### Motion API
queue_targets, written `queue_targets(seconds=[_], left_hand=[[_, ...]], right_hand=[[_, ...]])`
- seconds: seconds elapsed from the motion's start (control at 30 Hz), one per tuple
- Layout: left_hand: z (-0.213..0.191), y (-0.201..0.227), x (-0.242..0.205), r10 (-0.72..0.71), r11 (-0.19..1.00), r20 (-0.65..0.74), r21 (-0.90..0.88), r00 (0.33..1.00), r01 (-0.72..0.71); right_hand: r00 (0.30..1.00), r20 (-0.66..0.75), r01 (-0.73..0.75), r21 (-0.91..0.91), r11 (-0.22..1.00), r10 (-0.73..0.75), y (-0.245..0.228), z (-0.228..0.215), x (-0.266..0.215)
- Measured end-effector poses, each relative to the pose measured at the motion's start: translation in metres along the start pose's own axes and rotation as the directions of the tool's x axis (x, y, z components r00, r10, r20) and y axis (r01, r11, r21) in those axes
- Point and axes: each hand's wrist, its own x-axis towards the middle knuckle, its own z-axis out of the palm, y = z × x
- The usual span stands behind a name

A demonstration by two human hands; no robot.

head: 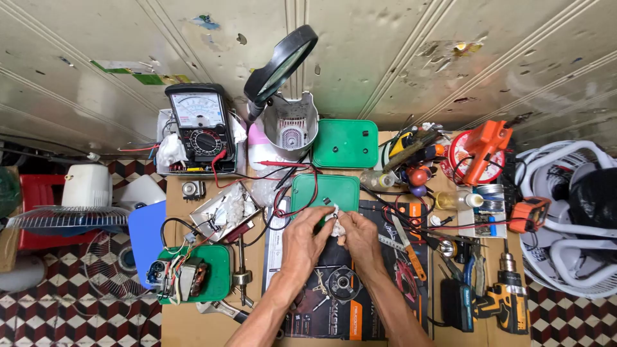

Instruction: The person cleans small electrical components, including a motor rotor and a fan hub, using a white cloth. They wipe the parts thoroughly, handling them one at a time on a cluttered workbench.

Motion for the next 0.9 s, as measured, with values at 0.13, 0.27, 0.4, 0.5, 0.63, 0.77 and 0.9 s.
queue_targets(seconds=[0.13,0.27,0.4,0.5,0.63,0.77,0.9], left_hand=[[-0.009,-0.012,-0.002,0.116,0.993,0.113,-0.004,0.987,-0.117],[-0.025,-0.01,0.003,0.214,0.977,0.302,-0.063,0.929,-0.204],[-0.014,-0.01,-0.003,0.094,0.988,0.296,-0.147,0.951,-0.052],[0.007,-0.012,-0.002,-0.386,0.819,0.301,-0.323,0.872,0.474],[0.04,-0.056,0.022,-0.4,0.858,0.188,-0.268,0.897,0.438],[0.072,-0.083,0.075,-0.405,0.887,0.126,-0.186,0.906,0.423],[0.101,-0.084,0.124,-0.311,0.95,0.118,0.046,0.943,0.307]], right_hand=[[0.998,0.065,0.007,-0.057,0.998,-0.003,0.008,-0.016,0.004],[0.953,0.215,-0.215,-0.012,0.977,0.212,0.004,-0.032,0.001],[0.921,0.236,-0.353,0.163,0.921,0.311,-0.006,-0.034,-0.008],[0.941,0.13,-0.335,0.231,0.913,0.312,0.014,-0.036,-0.004],[0.971,-0.024,-0.228,0.221,0.948,0.239,0.026,-0.048,-0.015],[0.939,-0.164,-0.257,0.258,0.932,0.304,0.042,-0.066,-0.018],[0.92,-0.236,-0.27,0.199,0.942,0.314,0.051,-0.078,-0.018]])
